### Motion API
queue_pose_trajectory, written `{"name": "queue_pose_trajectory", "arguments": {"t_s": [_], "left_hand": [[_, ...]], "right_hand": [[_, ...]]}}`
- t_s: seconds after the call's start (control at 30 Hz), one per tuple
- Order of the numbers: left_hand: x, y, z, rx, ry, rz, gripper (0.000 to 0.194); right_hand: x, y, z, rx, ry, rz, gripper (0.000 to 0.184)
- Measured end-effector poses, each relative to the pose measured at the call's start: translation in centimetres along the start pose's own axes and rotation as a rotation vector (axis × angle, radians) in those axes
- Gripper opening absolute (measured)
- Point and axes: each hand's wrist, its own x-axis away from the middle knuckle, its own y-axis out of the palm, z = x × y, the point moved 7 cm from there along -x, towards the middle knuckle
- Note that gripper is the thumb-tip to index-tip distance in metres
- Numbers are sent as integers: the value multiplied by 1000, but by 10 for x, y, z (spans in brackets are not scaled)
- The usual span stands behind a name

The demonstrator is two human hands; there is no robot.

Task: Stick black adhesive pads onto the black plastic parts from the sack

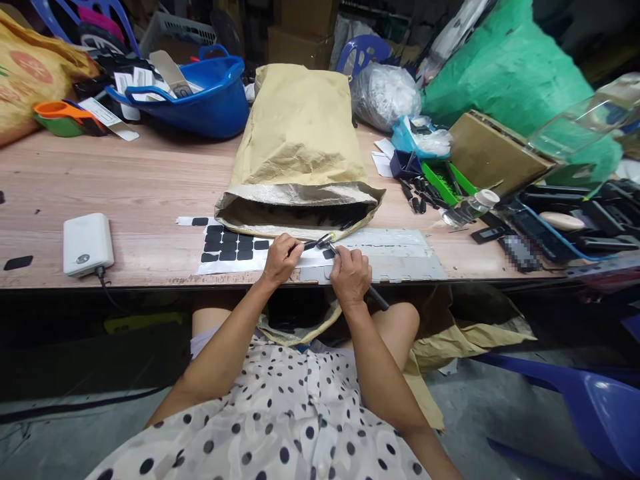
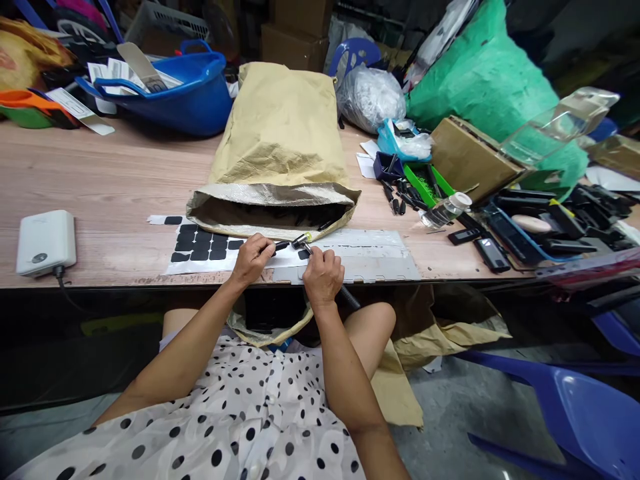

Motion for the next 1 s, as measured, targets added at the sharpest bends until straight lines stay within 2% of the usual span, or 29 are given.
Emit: {"name": "queue_pose_trajectory", "arguments": {"t_s": [0.1,0.17,0.23,0.3,0.37,0.43,0.5,0.6,0.67,0.7,0.77,0.83,0.87,0.93,1.0], "left_hand": [[28,-5,15,73,98,-50,24],[58,-1,22,104,188,-160,26],[89,9,21,80,233,-302,27],[113,21,6,-46,166,-434,27],[128,31,-19,-248,12,-536,23],[134,33,-40,-438,-143,-612,20],[132,31,-45,-522,-213,-659,19],[112,27,-19,-400,-149,-687,18],[84,24,8,-247,-83,-649,22],[65,21,21,-185,-60,-566,25],[19,14,37,-161,-45,-328,27],[-24,15,40,-197,-93,-133,26],[-43,20,38,-228,-130,-94,25],[-73,33,30,-302,-246,-85,25],[-92,45,21,-365,-354,-140,27]], "right_hand": [[0,0,-1,10,-4,1,24],[0,0,-1,5,-3,-14,24],[0,1,-1,-4,-1,-30,24],[0,1,-1,-6,5,-36,24],[0,1,-1,-1,8,-32,24],[0,0,-1,6,4,-23,23],[0,0,-2,12,-2,-16,23],[1,-1,-3,19,-7,-10,22],[1,-1,-3,23,-6,-14,23],[1,-1,-3,23,-4,-18,23],[1,0,-3,23,-2,-30,23],[1,0,-4,20,-1,-43,23],[1,0,-4,20,-3,-49,23],[0,0,-4,20,-6,-56,23],[0,0,-6,21,-7,-61,22]]}}
